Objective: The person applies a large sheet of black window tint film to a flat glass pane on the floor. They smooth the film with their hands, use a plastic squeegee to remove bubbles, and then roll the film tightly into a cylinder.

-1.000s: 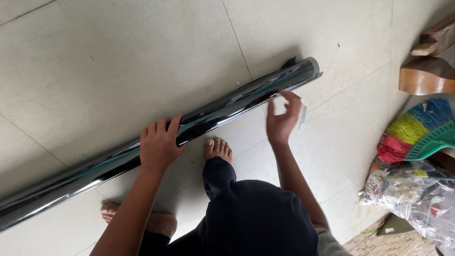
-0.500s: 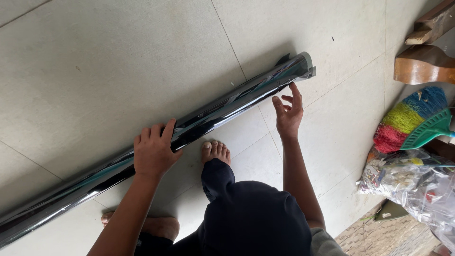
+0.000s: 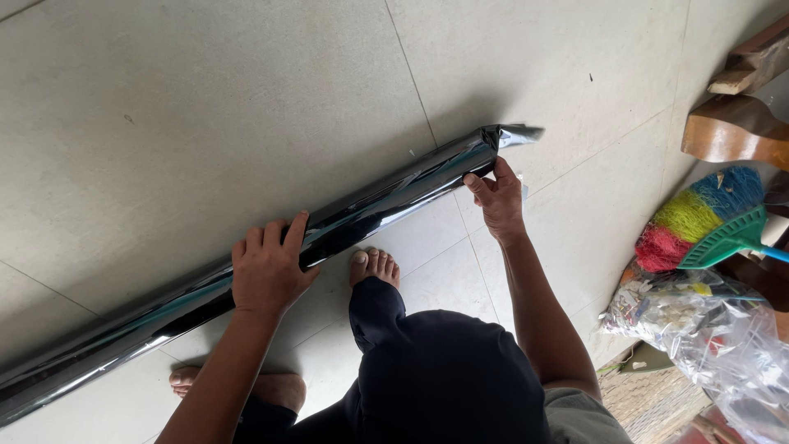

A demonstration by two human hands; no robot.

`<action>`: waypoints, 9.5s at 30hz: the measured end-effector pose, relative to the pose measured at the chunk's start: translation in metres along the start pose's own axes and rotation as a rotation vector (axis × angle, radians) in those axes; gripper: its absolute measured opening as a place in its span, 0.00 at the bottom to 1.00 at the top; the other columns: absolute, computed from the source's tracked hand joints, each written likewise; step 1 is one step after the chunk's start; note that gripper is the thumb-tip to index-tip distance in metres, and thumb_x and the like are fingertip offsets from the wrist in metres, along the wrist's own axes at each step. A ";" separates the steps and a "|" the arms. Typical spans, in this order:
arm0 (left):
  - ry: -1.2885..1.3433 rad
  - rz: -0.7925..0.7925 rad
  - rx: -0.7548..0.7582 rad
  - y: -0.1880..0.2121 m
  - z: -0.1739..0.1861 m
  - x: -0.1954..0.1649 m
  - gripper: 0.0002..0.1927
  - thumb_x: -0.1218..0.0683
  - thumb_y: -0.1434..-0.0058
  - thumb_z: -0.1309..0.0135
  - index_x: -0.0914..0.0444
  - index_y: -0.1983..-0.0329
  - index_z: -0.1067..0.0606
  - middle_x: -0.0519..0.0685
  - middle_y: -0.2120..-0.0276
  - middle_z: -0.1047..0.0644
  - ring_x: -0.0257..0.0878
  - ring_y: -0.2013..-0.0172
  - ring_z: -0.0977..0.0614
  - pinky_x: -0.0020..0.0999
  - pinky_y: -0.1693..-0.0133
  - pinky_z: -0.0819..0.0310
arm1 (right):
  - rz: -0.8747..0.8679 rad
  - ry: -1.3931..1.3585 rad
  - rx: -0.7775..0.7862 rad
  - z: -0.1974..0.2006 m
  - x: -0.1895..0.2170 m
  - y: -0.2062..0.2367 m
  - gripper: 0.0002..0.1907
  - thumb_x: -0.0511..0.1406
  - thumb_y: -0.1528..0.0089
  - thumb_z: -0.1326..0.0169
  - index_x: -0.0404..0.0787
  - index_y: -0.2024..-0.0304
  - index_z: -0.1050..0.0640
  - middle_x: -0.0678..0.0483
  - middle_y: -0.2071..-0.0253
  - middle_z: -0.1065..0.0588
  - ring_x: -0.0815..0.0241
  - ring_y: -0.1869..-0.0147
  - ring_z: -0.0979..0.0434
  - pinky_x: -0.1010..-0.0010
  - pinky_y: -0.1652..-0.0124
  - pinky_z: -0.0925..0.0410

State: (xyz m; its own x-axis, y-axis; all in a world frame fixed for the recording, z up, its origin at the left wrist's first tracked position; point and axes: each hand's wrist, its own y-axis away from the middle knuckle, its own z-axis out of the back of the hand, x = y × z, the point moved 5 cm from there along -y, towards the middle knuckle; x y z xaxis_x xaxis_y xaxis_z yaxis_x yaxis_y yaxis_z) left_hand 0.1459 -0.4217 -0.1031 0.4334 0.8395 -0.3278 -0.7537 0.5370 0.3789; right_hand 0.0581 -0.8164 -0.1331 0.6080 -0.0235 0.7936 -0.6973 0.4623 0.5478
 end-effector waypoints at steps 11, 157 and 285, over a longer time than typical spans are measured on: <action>0.003 -0.013 -0.072 0.000 0.002 0.003 0.47 0.38 0.61 0.27 0.52 0.36 0.26 0.47 0.53 0.22 0.45 0.56 0.21 0.45 0.56 0.27 | -0.286 -0.324 0.326 0.010 0.000 -0.031 0.13 0.41 0.39 0.34 0.43 0.57 0.20 0.68 0.76 0.33 0.79 0.79 0.44 0.85 0.79 0.49; -0.077 -0.023 -0.110 0.019 -0.012 0.022 0.42 0.36 0.52 0.31 0.48 0.33 0.28 0.47 0.48 0.22 0.43 0.50 0.21 0.41 0.51 0.28 | -1.060 0.150 0.886 0.007 0.009 -0.085 0.08 0.26 0.45 0.40 0.42 0.73 0.24 0.63 0.85 0.36 0.75 0.86 0.47 0.79 0.84 0.51; -0.235 -0.181 -0.191 0.047 -0.012 0.014 0.29 0.52 0.32 0.50 0.48 0.26 0.35 0.49 0.44 0.22 0.41 0.50 0.20 0.35 0.51 0.27 | -0.639 0.170 0.495 -0.005 0.011 -0.042 0.16 0.45 0.41 0.38 0.46 0.55 0.21 0.61 0.62 0.22 0.70 0.65 0.26 0.75 0.70 0.33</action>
State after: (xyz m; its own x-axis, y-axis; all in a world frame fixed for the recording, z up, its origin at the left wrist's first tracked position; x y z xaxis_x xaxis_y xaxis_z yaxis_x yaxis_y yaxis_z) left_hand 0.1104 -0.3860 -0.1006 0.6532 0.7404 -0.1585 -0.7236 0.6720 0.1572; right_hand 0.0962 -0.8320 -0.1487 0.9654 0.0038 0.2607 -0.2603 -0.0400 0.9647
